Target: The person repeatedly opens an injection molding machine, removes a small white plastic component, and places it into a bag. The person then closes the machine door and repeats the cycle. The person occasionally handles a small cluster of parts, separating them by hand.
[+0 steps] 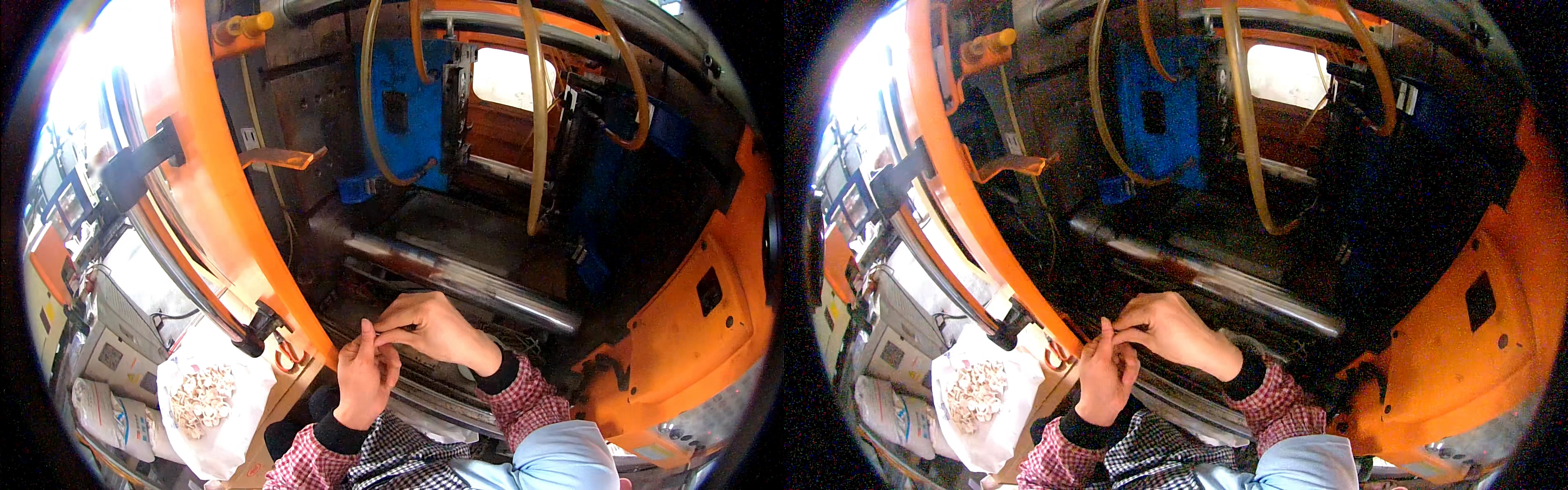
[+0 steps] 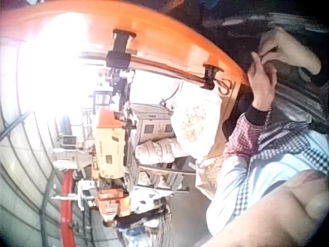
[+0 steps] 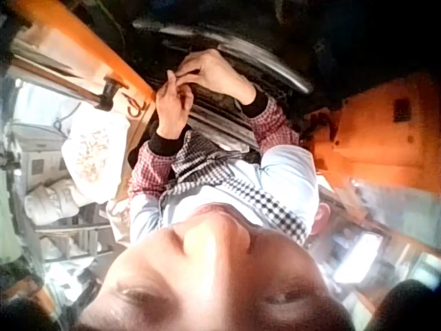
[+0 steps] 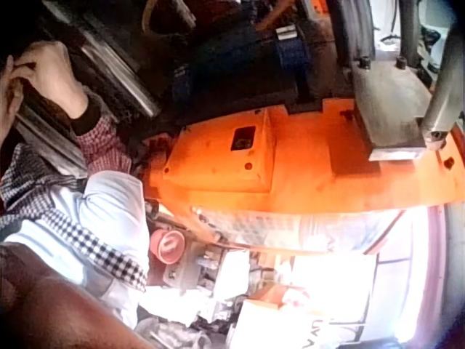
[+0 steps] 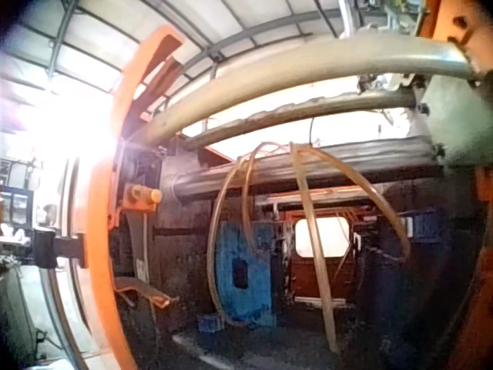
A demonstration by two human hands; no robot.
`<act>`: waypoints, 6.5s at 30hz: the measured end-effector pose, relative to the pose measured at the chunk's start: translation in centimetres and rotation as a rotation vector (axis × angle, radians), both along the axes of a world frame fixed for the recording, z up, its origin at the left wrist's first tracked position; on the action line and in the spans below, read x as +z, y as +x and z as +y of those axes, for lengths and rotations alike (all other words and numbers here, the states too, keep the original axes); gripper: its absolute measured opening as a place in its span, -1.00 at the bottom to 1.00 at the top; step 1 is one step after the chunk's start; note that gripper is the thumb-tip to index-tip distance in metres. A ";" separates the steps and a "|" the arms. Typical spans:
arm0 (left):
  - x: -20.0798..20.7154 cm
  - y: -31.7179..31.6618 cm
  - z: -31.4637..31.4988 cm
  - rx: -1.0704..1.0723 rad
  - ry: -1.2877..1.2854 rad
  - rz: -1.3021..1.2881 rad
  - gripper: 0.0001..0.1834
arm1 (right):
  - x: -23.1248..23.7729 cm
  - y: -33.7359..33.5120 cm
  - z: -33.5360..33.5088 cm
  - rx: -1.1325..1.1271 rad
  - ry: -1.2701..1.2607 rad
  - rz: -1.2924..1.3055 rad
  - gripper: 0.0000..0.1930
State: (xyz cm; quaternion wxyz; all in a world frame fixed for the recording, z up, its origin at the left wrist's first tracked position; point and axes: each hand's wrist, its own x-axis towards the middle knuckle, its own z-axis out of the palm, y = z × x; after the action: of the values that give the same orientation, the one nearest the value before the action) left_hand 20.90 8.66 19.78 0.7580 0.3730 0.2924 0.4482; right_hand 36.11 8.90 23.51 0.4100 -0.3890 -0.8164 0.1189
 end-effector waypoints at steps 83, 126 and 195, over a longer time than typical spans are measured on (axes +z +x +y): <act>4.1 -3.9 -7.5 -0.348 1.027 0.075 -0.73 | -20.2 -16.5 -10.2 0.211 0.325 -0.274 -0.80; -14.4 -21.6 -16.5 0.461 0.002 0.409 -0.80 | -27.6 -45.2 13.6 0.244 -0.113 0.003 -0.62; -14.2 -26.4 -16.5 1.182 0.140 0.509 -0.90 | -15.3 -32.9 -2.2 1.039 -0.652 0.006 -0.72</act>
State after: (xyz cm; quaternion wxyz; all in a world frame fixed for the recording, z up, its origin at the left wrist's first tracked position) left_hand -5.52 -7.82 5.56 0.2641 0.2921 0.5893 0.7054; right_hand 3.20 6.68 8.17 0.1607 -0.0451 -0.8197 0.5480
